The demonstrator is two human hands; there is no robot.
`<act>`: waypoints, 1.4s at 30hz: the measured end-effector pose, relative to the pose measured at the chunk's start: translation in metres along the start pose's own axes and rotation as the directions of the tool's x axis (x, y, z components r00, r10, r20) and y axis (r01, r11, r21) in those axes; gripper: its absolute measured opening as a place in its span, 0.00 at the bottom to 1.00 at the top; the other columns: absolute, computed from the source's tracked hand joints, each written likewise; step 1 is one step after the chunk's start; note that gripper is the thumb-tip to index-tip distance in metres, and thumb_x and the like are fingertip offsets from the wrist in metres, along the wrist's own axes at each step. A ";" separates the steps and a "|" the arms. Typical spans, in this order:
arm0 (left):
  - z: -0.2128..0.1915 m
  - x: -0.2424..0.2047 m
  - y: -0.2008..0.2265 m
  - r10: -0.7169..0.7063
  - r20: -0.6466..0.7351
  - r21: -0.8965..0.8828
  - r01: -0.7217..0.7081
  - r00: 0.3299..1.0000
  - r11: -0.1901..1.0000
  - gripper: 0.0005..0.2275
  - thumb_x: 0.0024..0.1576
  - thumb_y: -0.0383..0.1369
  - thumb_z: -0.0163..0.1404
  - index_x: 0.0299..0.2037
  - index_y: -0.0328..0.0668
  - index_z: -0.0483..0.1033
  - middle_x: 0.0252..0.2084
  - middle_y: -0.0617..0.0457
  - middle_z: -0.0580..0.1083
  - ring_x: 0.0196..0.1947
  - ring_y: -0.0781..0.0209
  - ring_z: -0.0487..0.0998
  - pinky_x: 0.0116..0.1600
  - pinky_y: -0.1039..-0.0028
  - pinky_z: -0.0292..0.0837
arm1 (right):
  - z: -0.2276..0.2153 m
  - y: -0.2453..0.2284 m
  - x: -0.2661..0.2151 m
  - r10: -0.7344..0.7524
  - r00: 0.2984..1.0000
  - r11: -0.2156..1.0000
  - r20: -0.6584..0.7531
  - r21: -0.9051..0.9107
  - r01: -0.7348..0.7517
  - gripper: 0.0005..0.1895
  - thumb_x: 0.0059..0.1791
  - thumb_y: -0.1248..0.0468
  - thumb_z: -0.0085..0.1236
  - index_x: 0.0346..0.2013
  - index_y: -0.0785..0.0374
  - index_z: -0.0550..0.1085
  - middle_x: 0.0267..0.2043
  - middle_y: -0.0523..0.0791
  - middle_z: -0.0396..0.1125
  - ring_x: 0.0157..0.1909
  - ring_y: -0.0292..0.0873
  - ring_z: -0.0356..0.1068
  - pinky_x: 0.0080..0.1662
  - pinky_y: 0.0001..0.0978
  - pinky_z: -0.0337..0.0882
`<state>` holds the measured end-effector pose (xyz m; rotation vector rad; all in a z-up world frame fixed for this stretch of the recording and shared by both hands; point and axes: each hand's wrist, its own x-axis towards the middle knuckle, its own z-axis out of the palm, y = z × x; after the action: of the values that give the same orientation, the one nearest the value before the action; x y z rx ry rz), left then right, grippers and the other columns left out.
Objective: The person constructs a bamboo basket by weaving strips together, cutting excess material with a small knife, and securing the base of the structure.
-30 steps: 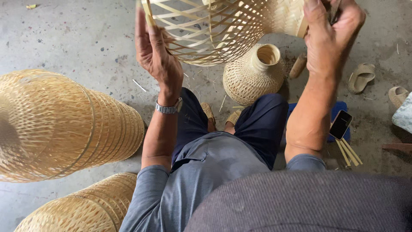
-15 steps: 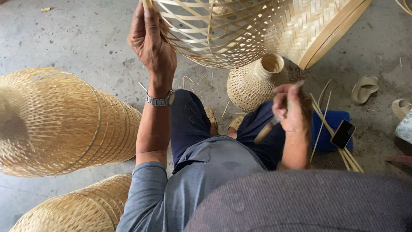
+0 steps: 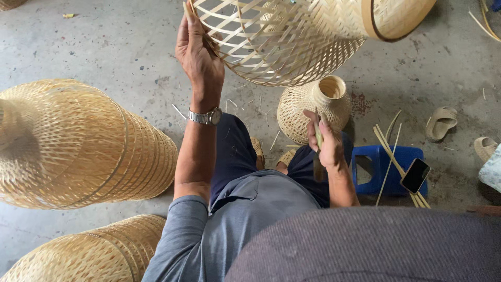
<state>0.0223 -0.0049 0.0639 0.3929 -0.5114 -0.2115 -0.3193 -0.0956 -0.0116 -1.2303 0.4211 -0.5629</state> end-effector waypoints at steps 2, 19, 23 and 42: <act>-0.002 -0.001 -0.005 -0.020 -0.064 -0.012 0.019 0.998 1.000 0.13 0.66 0.30 0.46 0.56 0.29 0.73 0.43 0.47 0.80 0.40 0.64 0.81 0.46 0.73 0.80 | 0.011 -0.026 -0.002 -0.125 0.992 0.966 0.027 -0.226 0.128 0.33 0.60 0.48 0.39 0.69 0.72 0.65 0.32 0.39 0.59 0.27 0.32 0.55 0.29 0.23 0.57; -0.023 -0.010 -0.025 0.322 -0.084 0.187 -0.303 0.943 0.934 0.12 0.68 0.29 0.51 0.59 0.30 0.77 0.34 0.57 0.75 0.32 0.74 0.67 0.36 0.80 0.64 | 0.085 -0.111 0.077 -0.463 0.810 0.112 0.360 -0.883 0.456 0.36 0.63 0.54 0.51 0.77 0.69 0.48 0.51 0.56 0.76 0.29 0.45 0.75 0.31 0.36 0.75; -0.015 -0.015 -0.016 0.367 -0.062 0.235 -0.344 0.928 0.909 0.13 0.70 0.29 0.50 0.62 0.31 0.76 0.35 0.57 0.73 0.34 0.72 0.67 0.40 0.79 0.64 | 0.090 -0.108 0.089 -0.570 0.650 -0.033 0.502 -0.805 0.593 0.36 0.65 0.59 0.51 0.79 0.67 0.43 0.56 0.60 0.72 0.40 0.46 0.78 0.39 0.34 0.79; -0.018 -0.023 -0.013 0.418 -0.049 0.354 -0.376 0.907 0.856 0.14 0.70 0.31 0.50 0.62 0.31 0.74 0.35 0.55 0.75 0.34 0.71 0.69 0.39 0.78 0.66 | 0.101 -0.103 0.106 -0.546 0.706 0.006 0.451 -0.841 0.541 0.40 0.63 0.60 0.58 0.78 0.67 0.43 0.46 0.55 0.75 0.37 0.45 0.78 0.37 0.34 0.77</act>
<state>0.0106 -0.0043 0.0345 0.6206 -0.4944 0.3090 -0.1942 -0.1069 0.1163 -2.7225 0.2214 -1.0652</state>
